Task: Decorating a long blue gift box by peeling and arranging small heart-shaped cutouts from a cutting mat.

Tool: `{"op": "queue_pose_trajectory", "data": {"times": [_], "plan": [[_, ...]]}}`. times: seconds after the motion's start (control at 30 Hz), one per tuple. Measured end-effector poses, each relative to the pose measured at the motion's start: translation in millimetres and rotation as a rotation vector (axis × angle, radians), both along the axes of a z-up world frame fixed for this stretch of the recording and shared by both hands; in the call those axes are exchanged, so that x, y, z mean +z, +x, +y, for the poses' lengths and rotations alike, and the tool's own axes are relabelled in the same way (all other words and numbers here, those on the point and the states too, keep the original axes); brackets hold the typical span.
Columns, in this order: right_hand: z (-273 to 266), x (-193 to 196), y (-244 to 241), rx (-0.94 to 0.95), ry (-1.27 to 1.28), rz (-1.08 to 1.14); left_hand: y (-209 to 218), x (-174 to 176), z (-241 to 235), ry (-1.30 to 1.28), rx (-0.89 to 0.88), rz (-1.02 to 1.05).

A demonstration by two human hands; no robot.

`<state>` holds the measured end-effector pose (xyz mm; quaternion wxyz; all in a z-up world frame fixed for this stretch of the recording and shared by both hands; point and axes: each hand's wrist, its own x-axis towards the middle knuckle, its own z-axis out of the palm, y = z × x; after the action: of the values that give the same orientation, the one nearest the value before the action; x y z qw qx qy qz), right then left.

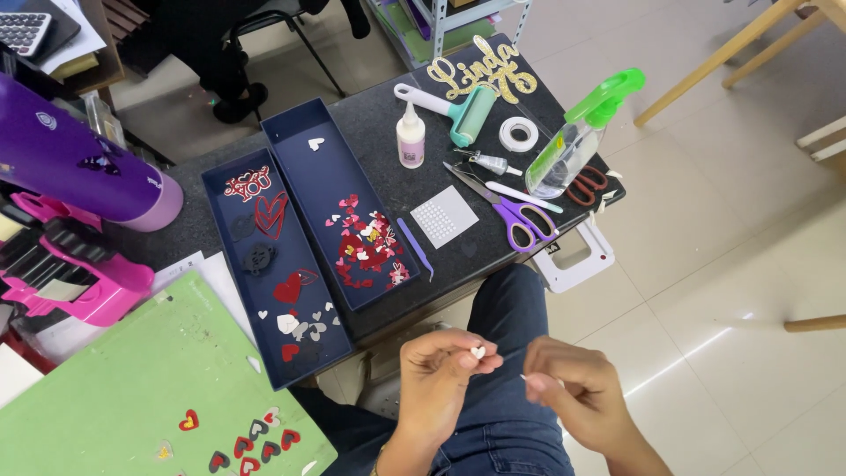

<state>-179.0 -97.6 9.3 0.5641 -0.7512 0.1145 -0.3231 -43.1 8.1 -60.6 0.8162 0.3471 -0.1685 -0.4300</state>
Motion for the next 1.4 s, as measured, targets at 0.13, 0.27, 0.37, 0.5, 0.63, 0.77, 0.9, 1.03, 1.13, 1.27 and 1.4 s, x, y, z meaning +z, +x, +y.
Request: {"op": "queue_pose_trajectory", "data": {"times": [0.13,0.27,0.37,0.5,0.63,0.77,0.9,1.03,1.13,1.27,1.4], "plan": [[-1,-14,-3,0.019,0.004,0.154,8,-32,13,-0.034,0.065,0.118],[-8,-26,18,0.033,-0.149,0.087,28,-39,39,0.023,0.206,0.113],[-17,-62,49,-0.082,-0.179,0.181,37,-37,58,0.019,0.284,0.092],[-41,-94,104,-0.163,-0.315,0.272,42,-25,74,0.049,0.352,0.075],[-59,-122,142,-0.325,-0.471,0.419,42,-58,87,0.0,0.374,0.046],[-66,-121,165,-0.221,-0.51,0.888,47,-108,88,-0.032,0.481,0.031],[-70,-127,178,-0.167,-0.477,1.045,50,-126,96,0.225,0.513,-0.009],[-81,-105,154,-0.141,-0.305,1.036,76,-184,115,0.254,0.349,0.004],[-94,-101,124,-0.245,-0.195,0.857,82,-195,113,0.291,0.304,-0.234],[-98,-89,83,-0.107,0.48,0.401,81,-169,94,0.165,0.295,-0.499],[-93,-98,53,-0.117,1.039,0.017,87,-112,82,0.361,0.192,-0.847]]}}
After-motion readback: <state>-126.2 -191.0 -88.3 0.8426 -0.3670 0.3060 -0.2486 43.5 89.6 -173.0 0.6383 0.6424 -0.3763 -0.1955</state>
